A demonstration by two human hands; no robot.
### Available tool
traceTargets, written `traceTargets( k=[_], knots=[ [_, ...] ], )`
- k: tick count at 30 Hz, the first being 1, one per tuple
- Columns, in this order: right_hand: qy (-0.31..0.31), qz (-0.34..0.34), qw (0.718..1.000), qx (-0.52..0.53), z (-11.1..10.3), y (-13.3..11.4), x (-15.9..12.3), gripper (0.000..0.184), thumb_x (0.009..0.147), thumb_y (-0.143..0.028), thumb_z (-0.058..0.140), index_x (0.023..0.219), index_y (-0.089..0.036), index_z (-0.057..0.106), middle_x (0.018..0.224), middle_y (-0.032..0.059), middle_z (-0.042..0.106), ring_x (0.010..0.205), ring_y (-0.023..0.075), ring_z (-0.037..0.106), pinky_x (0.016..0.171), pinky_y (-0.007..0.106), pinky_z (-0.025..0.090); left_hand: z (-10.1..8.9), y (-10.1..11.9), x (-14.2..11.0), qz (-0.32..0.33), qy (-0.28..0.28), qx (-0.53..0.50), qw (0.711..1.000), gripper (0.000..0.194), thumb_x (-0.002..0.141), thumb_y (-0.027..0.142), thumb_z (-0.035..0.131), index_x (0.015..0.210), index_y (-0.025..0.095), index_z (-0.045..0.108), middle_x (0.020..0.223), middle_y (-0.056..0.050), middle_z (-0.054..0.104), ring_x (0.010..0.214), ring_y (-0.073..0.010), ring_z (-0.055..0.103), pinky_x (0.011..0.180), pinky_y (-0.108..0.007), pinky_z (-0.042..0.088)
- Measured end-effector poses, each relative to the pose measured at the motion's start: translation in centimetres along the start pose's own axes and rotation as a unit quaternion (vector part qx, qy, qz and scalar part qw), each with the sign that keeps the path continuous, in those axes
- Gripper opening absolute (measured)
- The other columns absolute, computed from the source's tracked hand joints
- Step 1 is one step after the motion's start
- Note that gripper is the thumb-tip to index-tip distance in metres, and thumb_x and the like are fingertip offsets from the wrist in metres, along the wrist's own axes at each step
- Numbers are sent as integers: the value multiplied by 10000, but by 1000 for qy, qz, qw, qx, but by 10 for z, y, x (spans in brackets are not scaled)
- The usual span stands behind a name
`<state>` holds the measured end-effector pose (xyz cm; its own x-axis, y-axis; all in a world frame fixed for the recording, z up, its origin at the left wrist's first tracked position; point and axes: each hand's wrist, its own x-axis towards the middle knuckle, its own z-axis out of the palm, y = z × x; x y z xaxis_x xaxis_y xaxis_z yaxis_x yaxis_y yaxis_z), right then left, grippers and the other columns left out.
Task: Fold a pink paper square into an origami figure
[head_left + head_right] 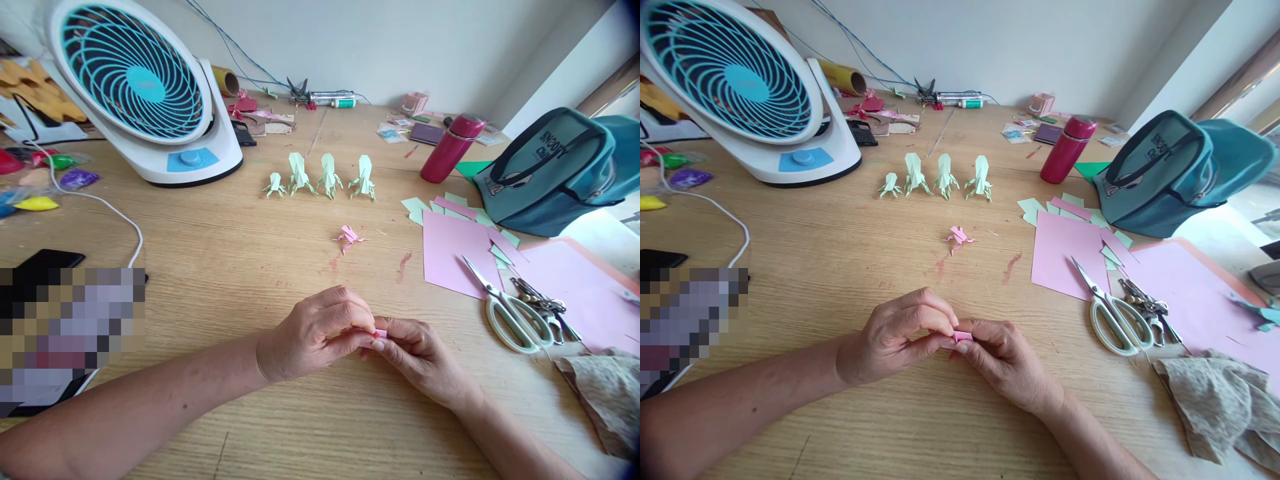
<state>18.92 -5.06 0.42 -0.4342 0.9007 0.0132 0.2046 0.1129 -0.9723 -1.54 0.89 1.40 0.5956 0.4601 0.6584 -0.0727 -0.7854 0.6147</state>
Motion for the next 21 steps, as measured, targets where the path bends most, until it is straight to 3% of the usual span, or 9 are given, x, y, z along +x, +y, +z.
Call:
traceTargets(
  k=[7,13,21],
  knots=[
    [14,5,1000,3,0,4,-1,315,978,-431,591,1121,-196,745,904,50,766,801,164,697,752,239,531,1,1,-1,-15,6,9,1000,54,918,135,663,963,156,643,870,-56,682,833,-136,643,784,-242,558],
    [94,-15,995,29,4,7,-1,253,974,-399,603,1061,-221,760,921,49,771,805,158,695,754,240,561,0,6,2,-32,37,36,998,81,890,133,690,940,176,642,832,-28,662,818,-143,610,796,-255,538],
    [124,-68,989,-33,4,9,-1,199,963,-259,634,1119,-263,758,1000,46,769,876,167,705,774,242,550,1,9,3,-55,38,20,998,50,900,142,687,889,170,648,780,-18,692,734,-118,616,727,-225,524]
  ],
)
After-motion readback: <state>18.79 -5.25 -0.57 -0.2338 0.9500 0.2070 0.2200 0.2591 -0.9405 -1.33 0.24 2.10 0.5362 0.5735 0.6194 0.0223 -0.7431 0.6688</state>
